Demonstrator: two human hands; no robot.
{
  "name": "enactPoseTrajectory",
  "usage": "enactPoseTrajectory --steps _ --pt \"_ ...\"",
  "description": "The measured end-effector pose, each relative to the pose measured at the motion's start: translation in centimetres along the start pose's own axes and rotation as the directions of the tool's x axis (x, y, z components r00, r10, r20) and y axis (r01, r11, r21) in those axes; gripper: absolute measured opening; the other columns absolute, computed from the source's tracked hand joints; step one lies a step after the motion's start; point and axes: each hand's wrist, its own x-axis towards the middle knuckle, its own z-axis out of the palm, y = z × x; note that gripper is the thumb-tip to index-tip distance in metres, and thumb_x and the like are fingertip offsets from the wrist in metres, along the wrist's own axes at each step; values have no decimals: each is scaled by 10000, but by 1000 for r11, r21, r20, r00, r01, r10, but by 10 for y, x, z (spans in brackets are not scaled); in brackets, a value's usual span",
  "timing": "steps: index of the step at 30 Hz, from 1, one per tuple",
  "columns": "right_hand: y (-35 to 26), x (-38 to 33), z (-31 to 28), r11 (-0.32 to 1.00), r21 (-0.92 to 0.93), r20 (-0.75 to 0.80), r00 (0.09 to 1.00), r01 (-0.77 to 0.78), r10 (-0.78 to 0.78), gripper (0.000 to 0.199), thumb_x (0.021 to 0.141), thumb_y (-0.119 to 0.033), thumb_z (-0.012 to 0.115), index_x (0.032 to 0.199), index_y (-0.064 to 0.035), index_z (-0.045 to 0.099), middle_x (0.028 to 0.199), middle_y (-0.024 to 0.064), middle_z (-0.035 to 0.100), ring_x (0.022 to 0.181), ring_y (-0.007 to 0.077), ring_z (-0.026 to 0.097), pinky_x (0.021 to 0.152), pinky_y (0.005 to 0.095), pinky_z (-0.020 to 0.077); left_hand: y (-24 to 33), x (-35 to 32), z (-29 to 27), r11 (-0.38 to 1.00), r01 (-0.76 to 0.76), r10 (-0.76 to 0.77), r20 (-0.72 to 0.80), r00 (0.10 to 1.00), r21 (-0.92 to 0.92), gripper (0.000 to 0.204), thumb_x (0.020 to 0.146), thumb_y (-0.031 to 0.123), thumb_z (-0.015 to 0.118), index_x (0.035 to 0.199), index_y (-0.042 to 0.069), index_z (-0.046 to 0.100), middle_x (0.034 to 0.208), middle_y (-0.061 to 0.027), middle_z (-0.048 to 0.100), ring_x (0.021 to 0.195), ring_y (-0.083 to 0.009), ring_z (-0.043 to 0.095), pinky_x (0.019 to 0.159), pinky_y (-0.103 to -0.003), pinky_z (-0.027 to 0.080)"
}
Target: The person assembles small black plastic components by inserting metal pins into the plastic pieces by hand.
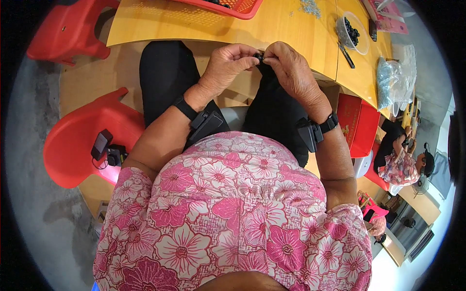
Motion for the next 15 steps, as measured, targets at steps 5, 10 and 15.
enactPoseTrajectory --steps 5,10,15 --pt "0 0 -3 1000 12 24 1000 15 -15 127 837 -127 575 869 -20 513 805 143 566 777 324 570 689 363 467 3 -2 -2 994 -30 27 28 999 102 219 836 105 645 1026 -1 626 864 -37 647 789 -88 599 723 -213 496" --pt "2 -4 5 935 267 113 971 -235 212 131 862 -132 571 897 -13 529 777 91 563 701 202 564 646 290 463 1 -4 0 999 35 -35 44 998 10 253 851 106 623 1080 3 590 920 -49 623 818 -114 604 754 -247 511" --pt "-4 -8 19 586 790 -54 933 -178 355 164 843 -46 602 999 -8 570 774 -38 507 682 39 487 598 211 434 1 -4 -1 967 133 -124 58 991 -217 247 851 99 622 1083 24 588 978 -50 613 899 -124 593 809 -284 513"
